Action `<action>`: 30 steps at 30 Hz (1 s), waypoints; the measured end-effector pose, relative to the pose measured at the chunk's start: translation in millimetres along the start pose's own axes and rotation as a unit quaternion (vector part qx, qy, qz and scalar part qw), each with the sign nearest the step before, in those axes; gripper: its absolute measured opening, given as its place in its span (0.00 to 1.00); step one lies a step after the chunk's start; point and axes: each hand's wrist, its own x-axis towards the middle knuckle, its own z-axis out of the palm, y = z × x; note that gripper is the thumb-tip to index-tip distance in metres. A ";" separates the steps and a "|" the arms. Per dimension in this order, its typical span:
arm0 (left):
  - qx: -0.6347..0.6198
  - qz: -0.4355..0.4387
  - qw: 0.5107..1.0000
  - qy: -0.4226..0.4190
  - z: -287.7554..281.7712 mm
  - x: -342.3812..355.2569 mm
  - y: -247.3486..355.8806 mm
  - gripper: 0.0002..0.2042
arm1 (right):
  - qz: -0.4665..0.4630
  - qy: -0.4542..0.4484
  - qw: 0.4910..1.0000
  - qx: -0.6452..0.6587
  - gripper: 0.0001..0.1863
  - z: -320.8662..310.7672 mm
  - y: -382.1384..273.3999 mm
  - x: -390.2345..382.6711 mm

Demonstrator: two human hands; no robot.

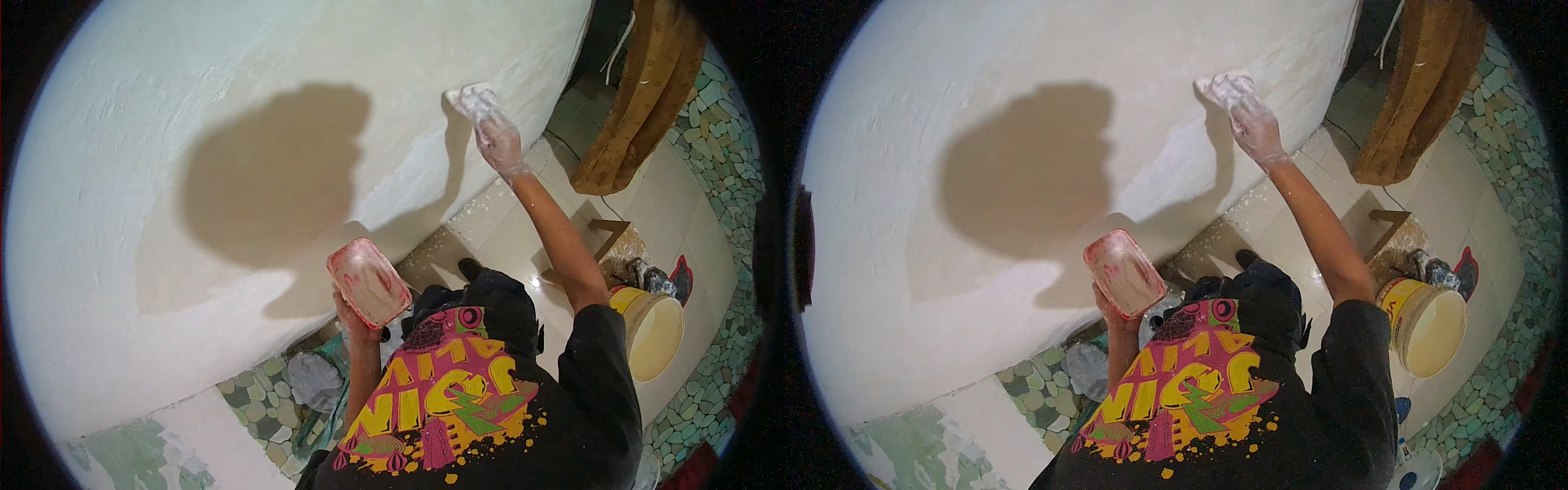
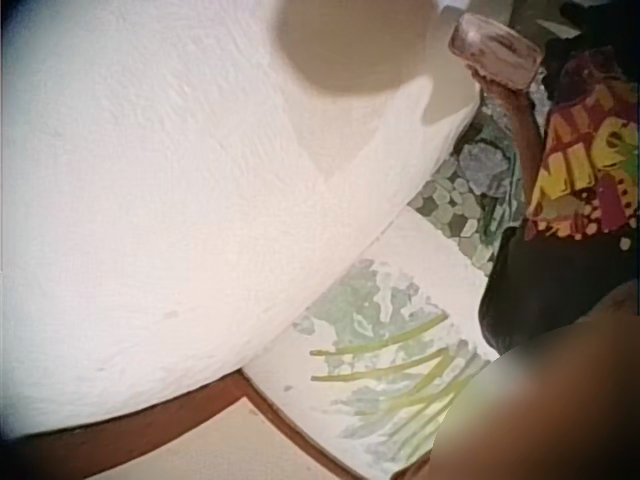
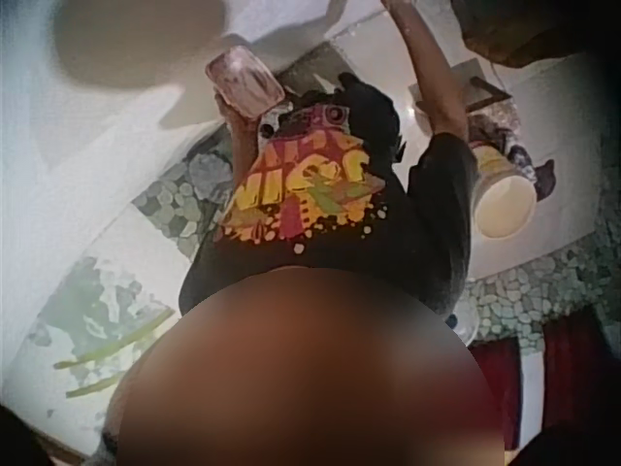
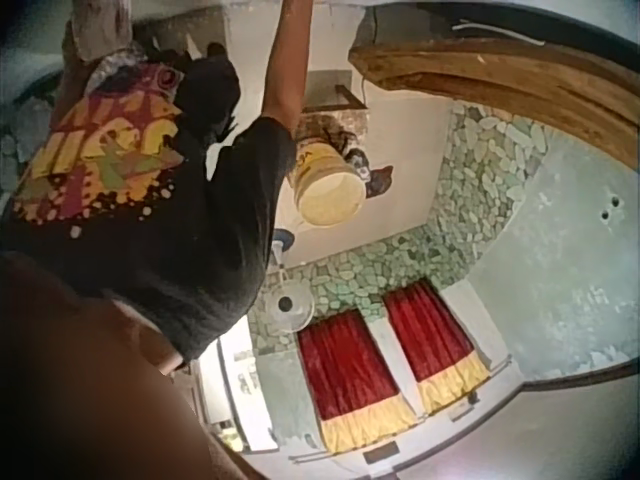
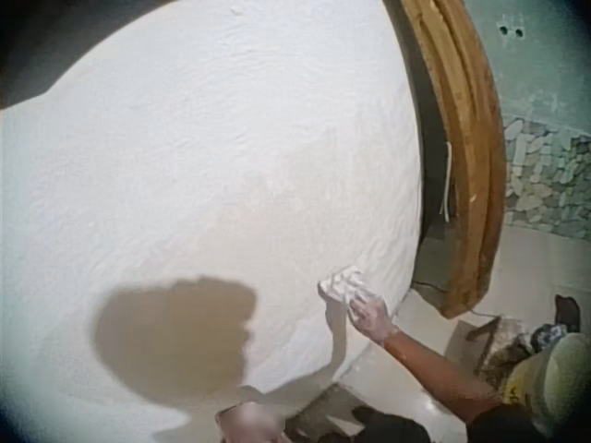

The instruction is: Applying plaster or wall filler to repair small holes or imperfections in a wall using a putty knife/spatula.

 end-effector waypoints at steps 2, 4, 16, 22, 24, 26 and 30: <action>-0.014 -0.011 1.000 0.002 -4.9 -5.9 1.4 0.31 | 0.191 0.154 0.945 0.215 0.23 -18.3 -31.9 30.3; 0.018 0.011 1.000 0.013 -1.5 -11.6 1.2 0.31 | 0.241 0.188 0.909 0.282 0.19 -47.5 -47.1 67.0; 0.021 -0.019 0.999 -0.021 9.1 -1.5 -4.2 0.31 | 0.281 0.103 0.827 0.476 0.18 -67.1 -156.7 72.5; -0.042 -0.008 0.998 -0.045 30.3 -9.3 0.1 0.32 | 0.346 0.212 0.783 0.470 0.18 -85.9 -89.8 106.8; -0.044 -0.022 0.997 -0.053 30.9 -13.8 -2.6 0.32 | 0.317 0.234 0.840 0.373 0.18 -75.9 -65.2 107.1; -0.050 -0.024 0.997 -0.058 24.1 -16.3 -3.8 0.31 | 0.278 0.247 0.885 0.280 0.19 -67.5 -75.1 108.0; -0.034 -0.024 0.999 -0.024 2.9 -16.0 -6.2 0.31 | 0.314 0.172 0.816 0.454 0.18 -61.9 -152.6 78.5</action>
